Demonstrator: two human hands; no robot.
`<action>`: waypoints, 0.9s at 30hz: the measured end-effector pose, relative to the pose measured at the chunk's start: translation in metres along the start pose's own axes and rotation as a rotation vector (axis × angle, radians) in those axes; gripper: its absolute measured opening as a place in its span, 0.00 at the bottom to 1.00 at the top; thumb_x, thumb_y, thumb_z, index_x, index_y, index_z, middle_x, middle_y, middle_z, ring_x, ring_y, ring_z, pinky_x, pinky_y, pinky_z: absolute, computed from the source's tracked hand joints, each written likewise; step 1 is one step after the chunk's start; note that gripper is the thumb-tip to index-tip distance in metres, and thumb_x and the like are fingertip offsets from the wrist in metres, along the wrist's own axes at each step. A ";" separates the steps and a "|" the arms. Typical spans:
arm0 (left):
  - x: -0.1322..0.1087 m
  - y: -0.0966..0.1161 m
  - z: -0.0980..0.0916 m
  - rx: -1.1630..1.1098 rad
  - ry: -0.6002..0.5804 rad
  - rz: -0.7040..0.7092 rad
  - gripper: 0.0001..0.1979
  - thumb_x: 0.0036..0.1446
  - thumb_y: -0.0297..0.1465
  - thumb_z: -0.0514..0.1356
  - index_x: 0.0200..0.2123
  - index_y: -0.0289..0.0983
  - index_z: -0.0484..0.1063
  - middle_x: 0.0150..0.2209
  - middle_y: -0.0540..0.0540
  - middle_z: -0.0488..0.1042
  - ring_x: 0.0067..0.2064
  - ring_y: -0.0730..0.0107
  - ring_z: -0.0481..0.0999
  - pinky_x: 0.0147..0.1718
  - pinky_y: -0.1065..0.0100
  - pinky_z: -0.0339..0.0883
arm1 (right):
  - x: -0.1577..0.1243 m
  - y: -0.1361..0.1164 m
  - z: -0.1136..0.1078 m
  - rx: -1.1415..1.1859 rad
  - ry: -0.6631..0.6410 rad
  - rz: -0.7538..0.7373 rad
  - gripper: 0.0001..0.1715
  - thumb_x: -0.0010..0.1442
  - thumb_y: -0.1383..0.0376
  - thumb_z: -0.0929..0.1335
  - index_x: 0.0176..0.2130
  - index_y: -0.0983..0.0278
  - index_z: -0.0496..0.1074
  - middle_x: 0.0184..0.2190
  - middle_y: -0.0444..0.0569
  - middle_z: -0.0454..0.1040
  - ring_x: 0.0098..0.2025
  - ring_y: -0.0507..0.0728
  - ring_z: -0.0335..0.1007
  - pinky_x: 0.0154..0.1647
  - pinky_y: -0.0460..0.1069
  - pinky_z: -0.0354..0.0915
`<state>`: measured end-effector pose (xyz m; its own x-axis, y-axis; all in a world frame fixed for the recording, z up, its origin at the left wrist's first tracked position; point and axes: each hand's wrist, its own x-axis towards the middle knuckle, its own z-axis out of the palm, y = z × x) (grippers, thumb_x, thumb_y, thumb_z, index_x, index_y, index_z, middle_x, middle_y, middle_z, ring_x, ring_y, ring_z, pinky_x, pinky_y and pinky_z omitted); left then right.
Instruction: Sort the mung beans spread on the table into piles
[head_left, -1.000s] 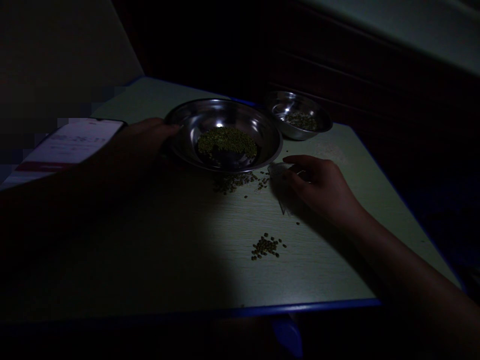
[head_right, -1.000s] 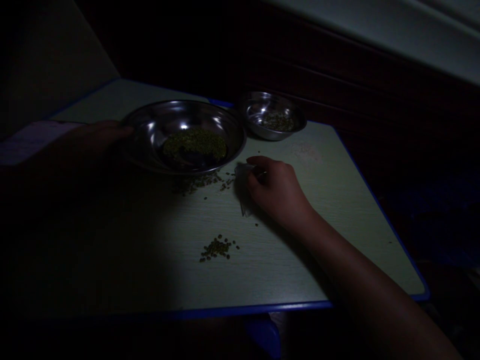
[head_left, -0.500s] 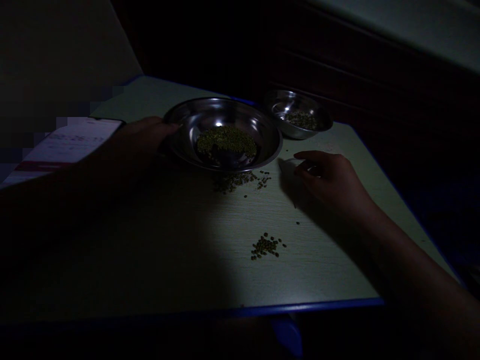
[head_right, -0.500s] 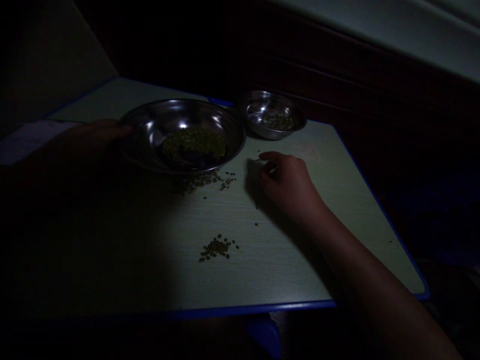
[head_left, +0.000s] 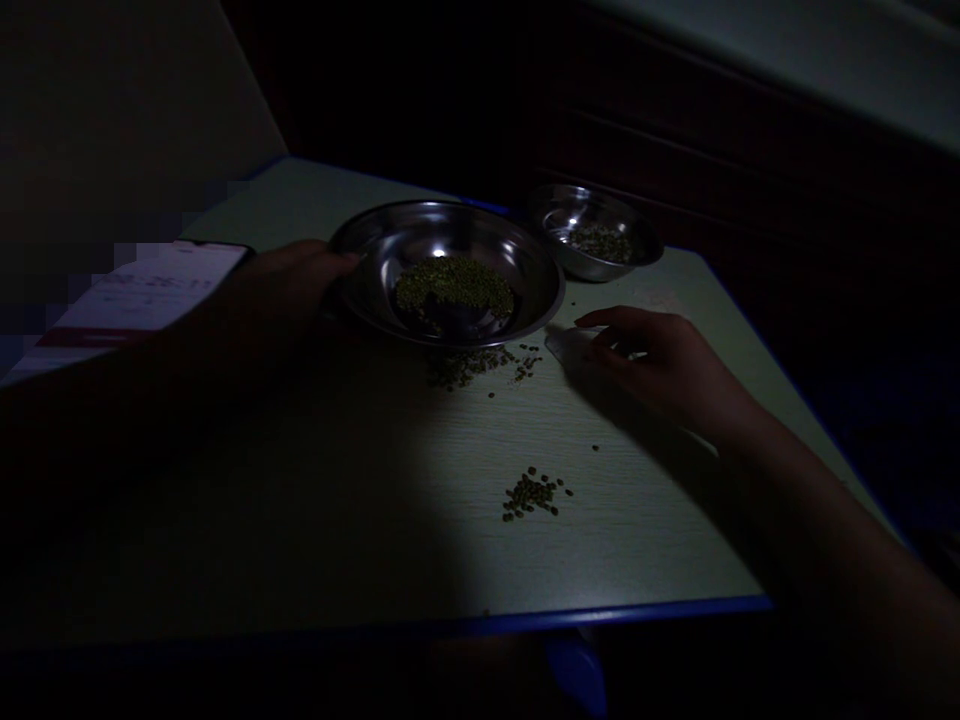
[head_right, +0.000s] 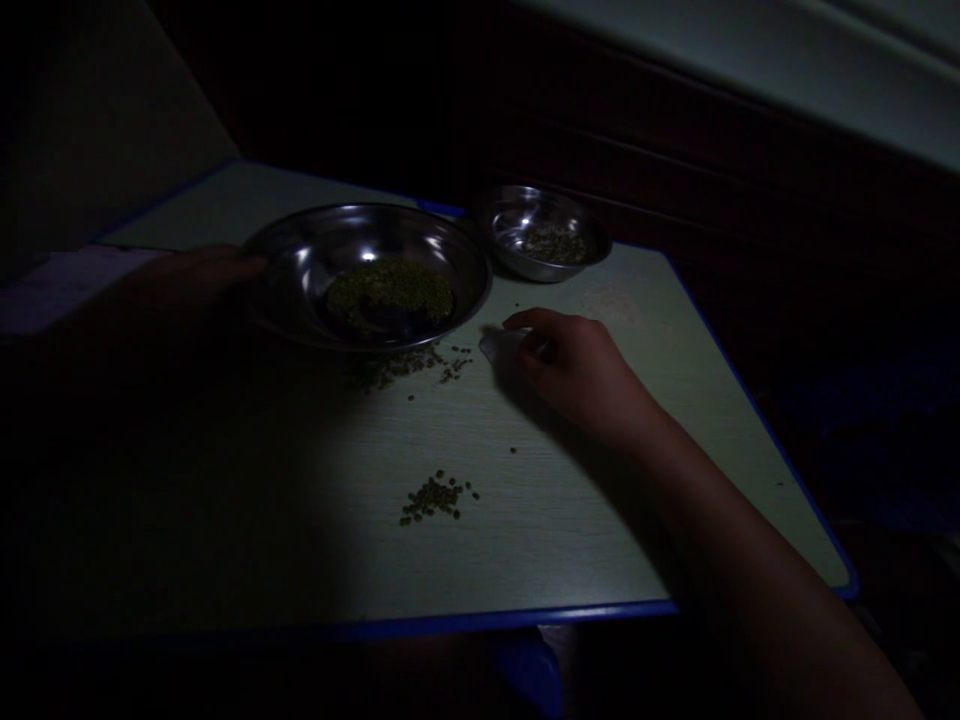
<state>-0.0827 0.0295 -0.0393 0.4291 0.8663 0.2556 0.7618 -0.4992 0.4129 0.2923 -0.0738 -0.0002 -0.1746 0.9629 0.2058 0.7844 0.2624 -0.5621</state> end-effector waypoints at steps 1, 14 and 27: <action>0.000 0.002 0.000 0.010 -0.015 -0.001 0.35 0.59 0.54 0.50 0.59 0.38 0.72 0.49 0.44 0.75 0.52 0.46 0.79 0.62 0.35 0.70 | 0.000 0.002 -0.001 -0.020 0.000 0.003 0.21 0.62 0.68 0.70 0.53 0.68 0.84 0.37 0.54 0.87 0.35 0.59 0.81 0.38 0.53 0.74; 0.001 -0.004 0.001 0.057 -0.048 0.007 0.34 0.62 0.52 0.48 0.60 0.37 0.72 0.53 0.44 0.73 0.57 0.44 0.77 0.65 0.35 0.68 | 0.013 0.050 -0.033 -0.228 0.182 0.272 0.31 0.54 0.72 0.69 0.56 0.72 0.83 0.40 0.60 0.87 0.37 0.63 0.82 0.41 0.57 0.74; 0.000 0.009 0.000 0.000 -0.009 -0.102 0.35 0.63 0.54 0.45 0.57 0.35 0.73 0.50 0.42 0.75 0.52 0.48 0.79 0.62 0.39 0.73 | -0.010 0.028 -0.034 -0.271 0.303 0.021 0.23 0.63 0.70 0.67 0.54 0.66 0.83 0.44 0.60 0.86 0.42 0.62 0.83 0.45 0.56 0.73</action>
<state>-0.0760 0.0255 -0.0359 0.3537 0.9126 0.2049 0.8014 -0.4086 0.4367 0.3361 -0.0782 0.0091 -0.0049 0.8951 0.4459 0.9215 0.1772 -0.3456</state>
